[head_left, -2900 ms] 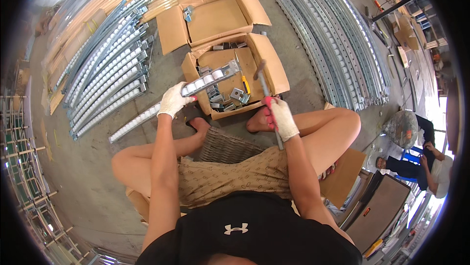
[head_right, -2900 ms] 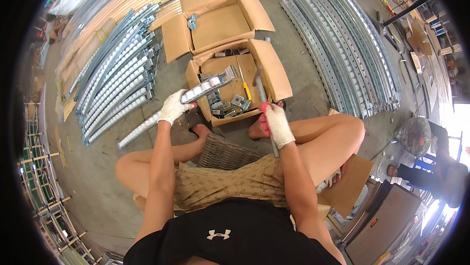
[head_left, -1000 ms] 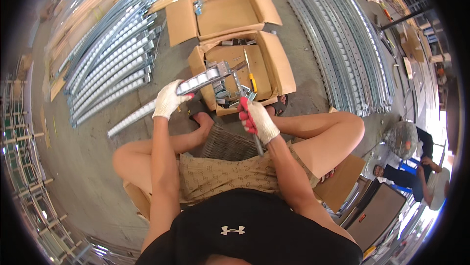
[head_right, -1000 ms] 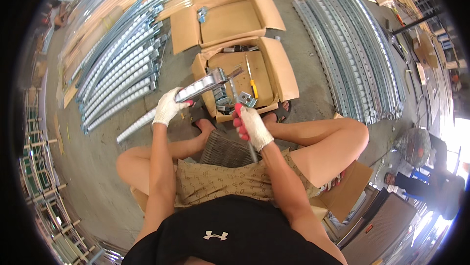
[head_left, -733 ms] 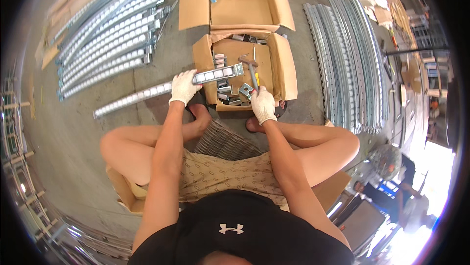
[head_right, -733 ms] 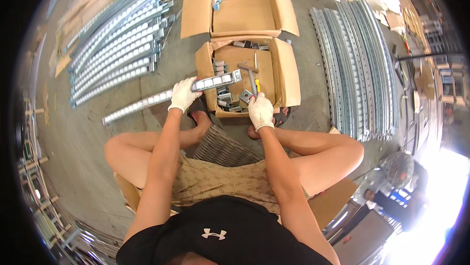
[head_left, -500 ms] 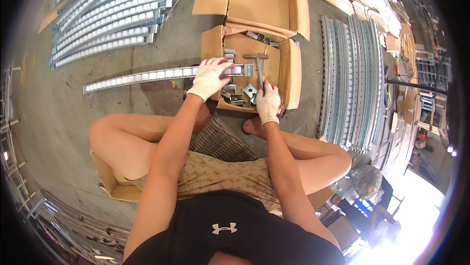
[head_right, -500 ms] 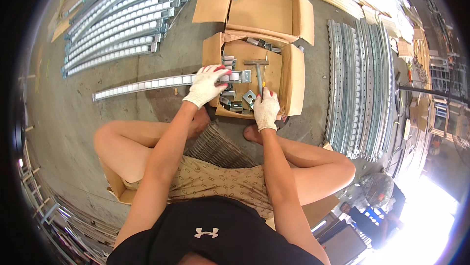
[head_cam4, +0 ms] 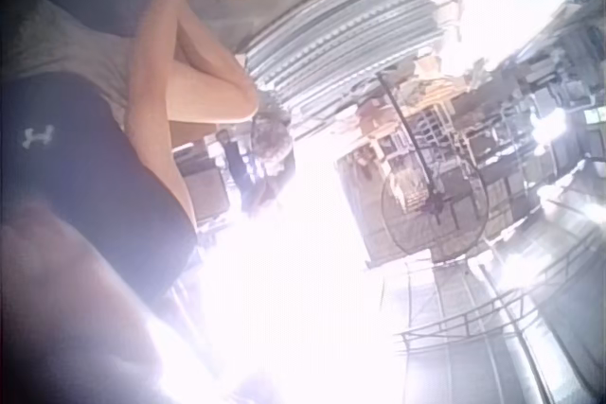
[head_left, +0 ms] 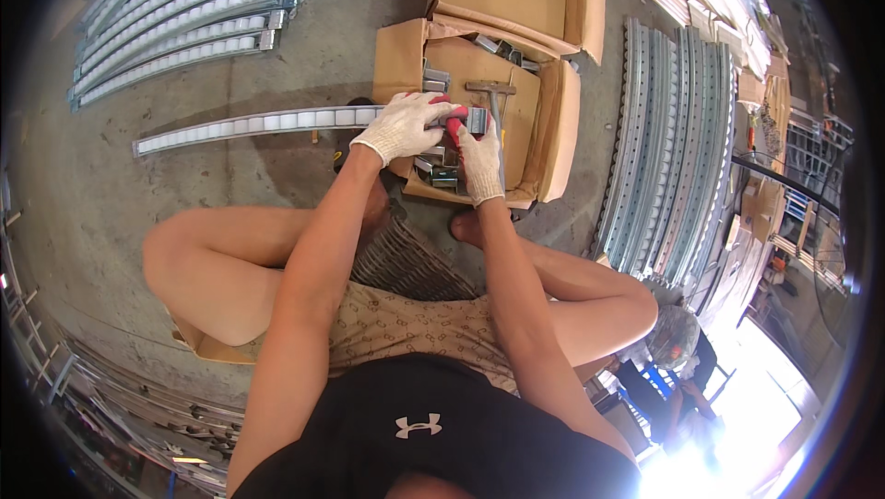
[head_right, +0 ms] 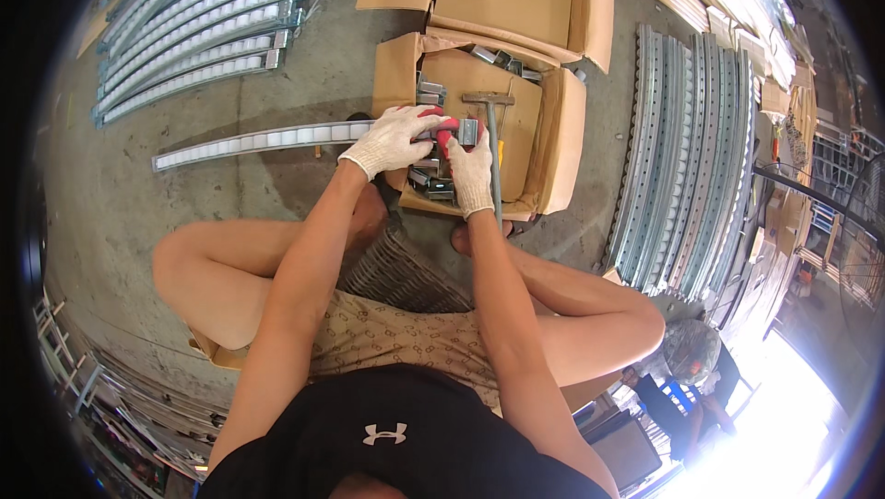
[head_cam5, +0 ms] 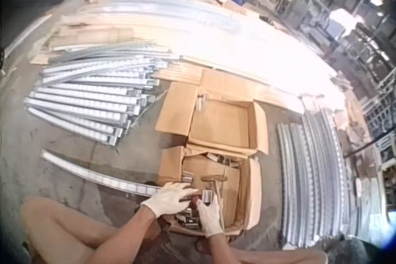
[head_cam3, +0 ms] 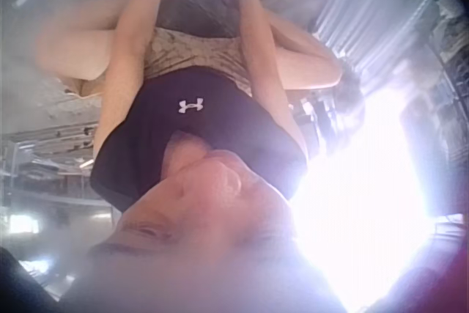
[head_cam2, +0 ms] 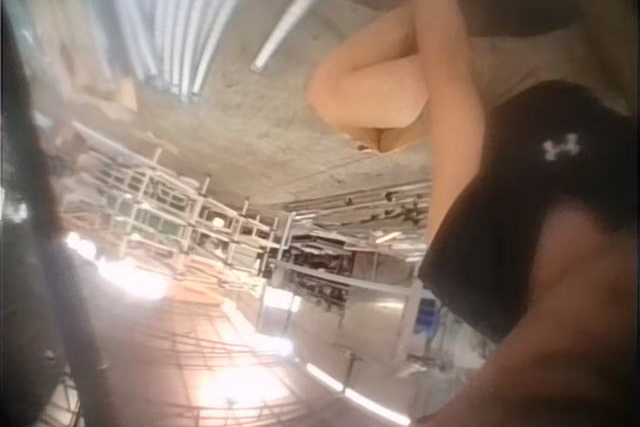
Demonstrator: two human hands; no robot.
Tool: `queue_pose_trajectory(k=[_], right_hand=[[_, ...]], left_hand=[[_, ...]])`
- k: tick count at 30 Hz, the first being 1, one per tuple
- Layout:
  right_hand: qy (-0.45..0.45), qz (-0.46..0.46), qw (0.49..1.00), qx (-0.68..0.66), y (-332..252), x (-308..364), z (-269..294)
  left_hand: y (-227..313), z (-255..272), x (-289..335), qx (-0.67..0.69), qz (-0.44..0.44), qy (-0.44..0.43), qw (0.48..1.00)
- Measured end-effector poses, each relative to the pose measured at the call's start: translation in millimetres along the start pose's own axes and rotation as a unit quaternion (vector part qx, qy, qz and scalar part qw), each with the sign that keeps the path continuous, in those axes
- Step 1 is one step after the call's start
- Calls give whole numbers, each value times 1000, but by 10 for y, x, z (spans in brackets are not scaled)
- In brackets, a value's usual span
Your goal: The person attaches metal brackets to long perforated metal tracks using a hammer and pins while sitting on the floor, handling items from a cardboard box.
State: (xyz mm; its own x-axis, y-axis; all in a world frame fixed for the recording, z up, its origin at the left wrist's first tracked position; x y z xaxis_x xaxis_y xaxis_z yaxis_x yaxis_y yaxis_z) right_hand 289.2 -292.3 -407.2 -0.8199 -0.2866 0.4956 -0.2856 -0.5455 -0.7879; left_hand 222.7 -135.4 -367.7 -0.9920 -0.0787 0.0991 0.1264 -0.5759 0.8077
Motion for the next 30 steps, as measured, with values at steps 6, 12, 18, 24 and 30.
queue_pose_trajectory(k=[6, 12, 18, 24, 30], right_hand=[[-108, -7, 958, -265, 162, -18, -177], [-24, 0, 971, -239, 182, -20, -210], [-6, -14, 986, -166, 257, 4, -198], [-30, -10, 957, -287, 344, -157, -225], [-61, -51, 920, -384, 384, -56, -272]], left_hand=[[-103, -11, -86, -38, -17, -31, 999], [-55, 14, -111, -42, -26, -46, 998], [-109, -23, -113, -47, -17, -65, 997], [-52, 30, -127, -32, -1, -40, 999], [-116, 54, -84, 33, 48, 30, 998]])
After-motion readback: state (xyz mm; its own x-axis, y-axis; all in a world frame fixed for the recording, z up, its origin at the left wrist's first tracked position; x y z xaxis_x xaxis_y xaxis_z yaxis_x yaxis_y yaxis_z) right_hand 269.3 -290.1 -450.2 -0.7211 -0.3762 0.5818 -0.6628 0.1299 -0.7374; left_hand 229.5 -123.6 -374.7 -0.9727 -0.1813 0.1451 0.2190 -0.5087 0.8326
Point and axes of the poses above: each hand's wrist, its own x-axis away from the middle knuckle, its own z-axis out of the back of the hand, y = z × x, the point moved 9 cm from there along -x, towards the middle knuckle, and after that the axes turned 5 degrees about x, right-handed, at the moved point
